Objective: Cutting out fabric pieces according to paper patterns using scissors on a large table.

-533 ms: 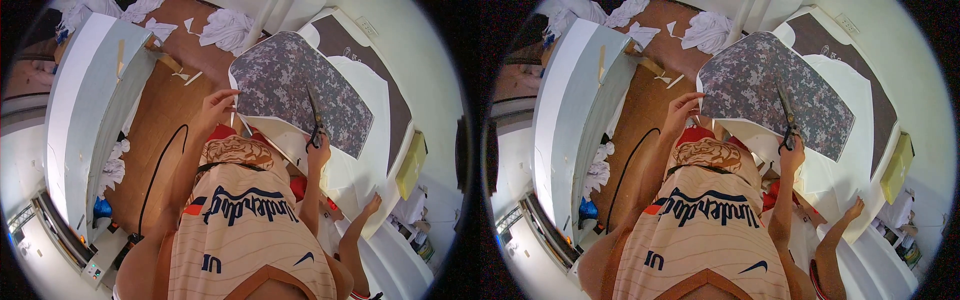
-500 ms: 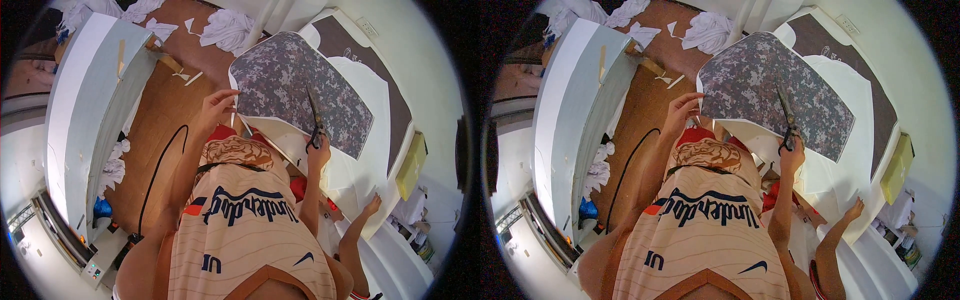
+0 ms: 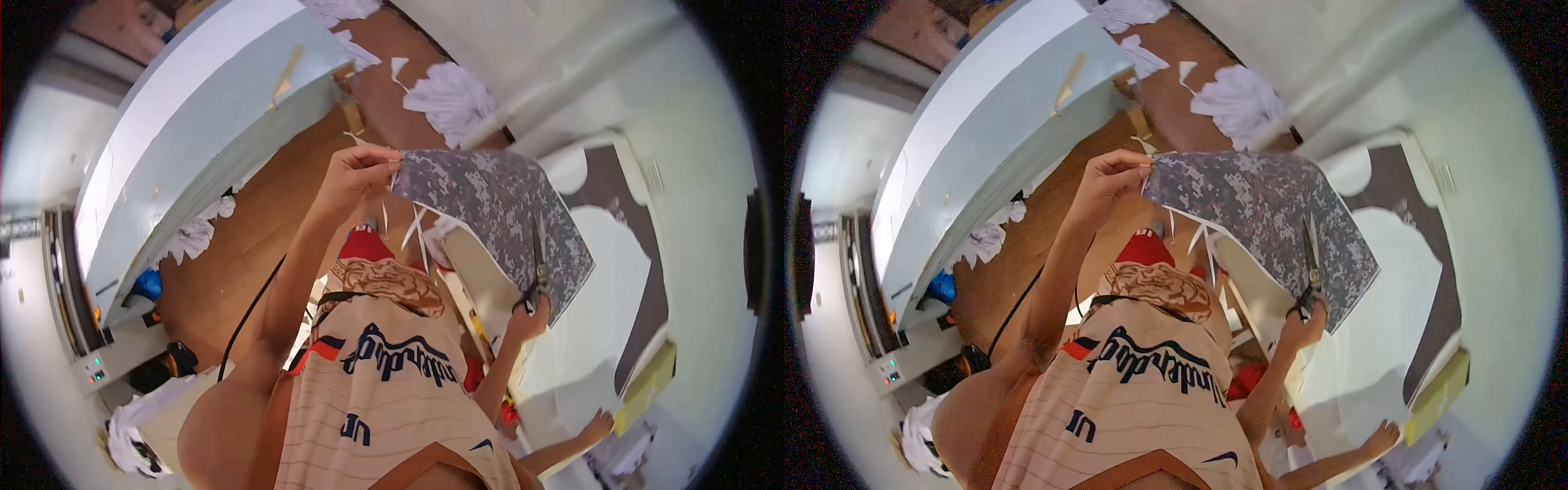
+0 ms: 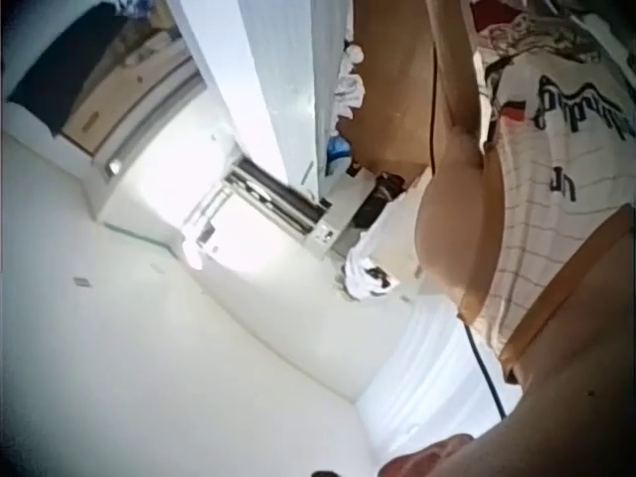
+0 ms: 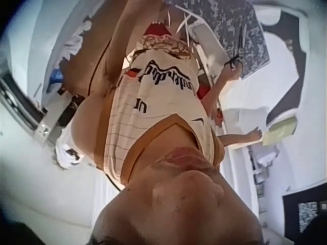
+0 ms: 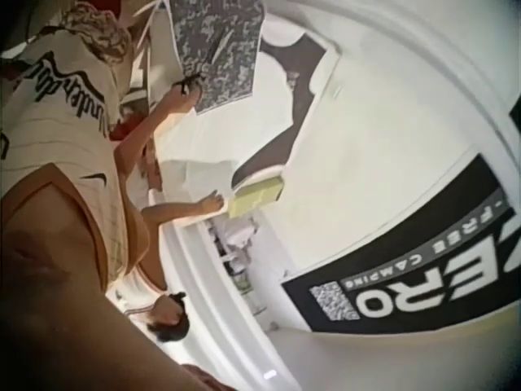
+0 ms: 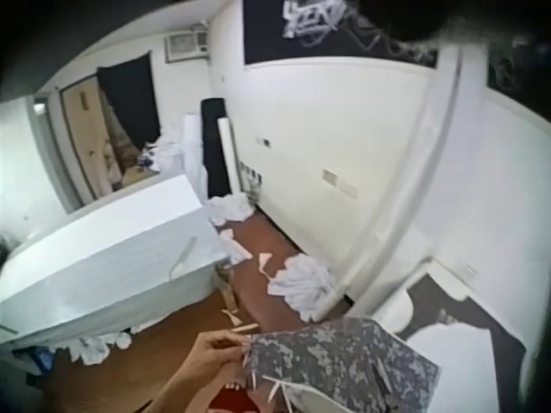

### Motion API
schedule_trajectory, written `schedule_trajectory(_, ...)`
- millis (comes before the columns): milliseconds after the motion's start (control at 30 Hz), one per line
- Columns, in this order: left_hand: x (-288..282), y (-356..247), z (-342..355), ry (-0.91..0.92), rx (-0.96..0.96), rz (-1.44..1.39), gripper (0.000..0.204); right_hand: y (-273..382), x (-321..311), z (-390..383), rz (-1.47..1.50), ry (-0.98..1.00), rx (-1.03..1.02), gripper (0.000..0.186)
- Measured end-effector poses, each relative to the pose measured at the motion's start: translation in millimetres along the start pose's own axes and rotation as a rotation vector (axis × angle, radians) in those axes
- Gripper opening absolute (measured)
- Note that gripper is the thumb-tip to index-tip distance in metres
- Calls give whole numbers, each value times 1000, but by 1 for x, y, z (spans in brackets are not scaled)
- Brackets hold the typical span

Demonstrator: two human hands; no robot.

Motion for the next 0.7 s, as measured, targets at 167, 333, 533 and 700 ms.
schedule_trajectory(167,-107,-108,-10,-123,113,-183,23,109,30,87,124,56,32,44)
schedule_trajectory(333,-210,-177,-39,-288,188,254,23,244,42,186,231,175,-253,40)
schedule_trajectory(533,-353,-220,-71,-534,303,165,17,425,102,283,160,412,-494,48)
schedule_trajectory(700,-444,-243,-117,-796,392,242,15,566,159,311,168,477,-763,32)
Point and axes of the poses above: each hand's wrist, its own z-axis towards the middle knuckle, its own x-axis out of the palm, y = z × x, the point moved 6 cm from there along z, towards the middle knuckle, and after that the axes turned 10 degrees about y, right-handed, at the moved point
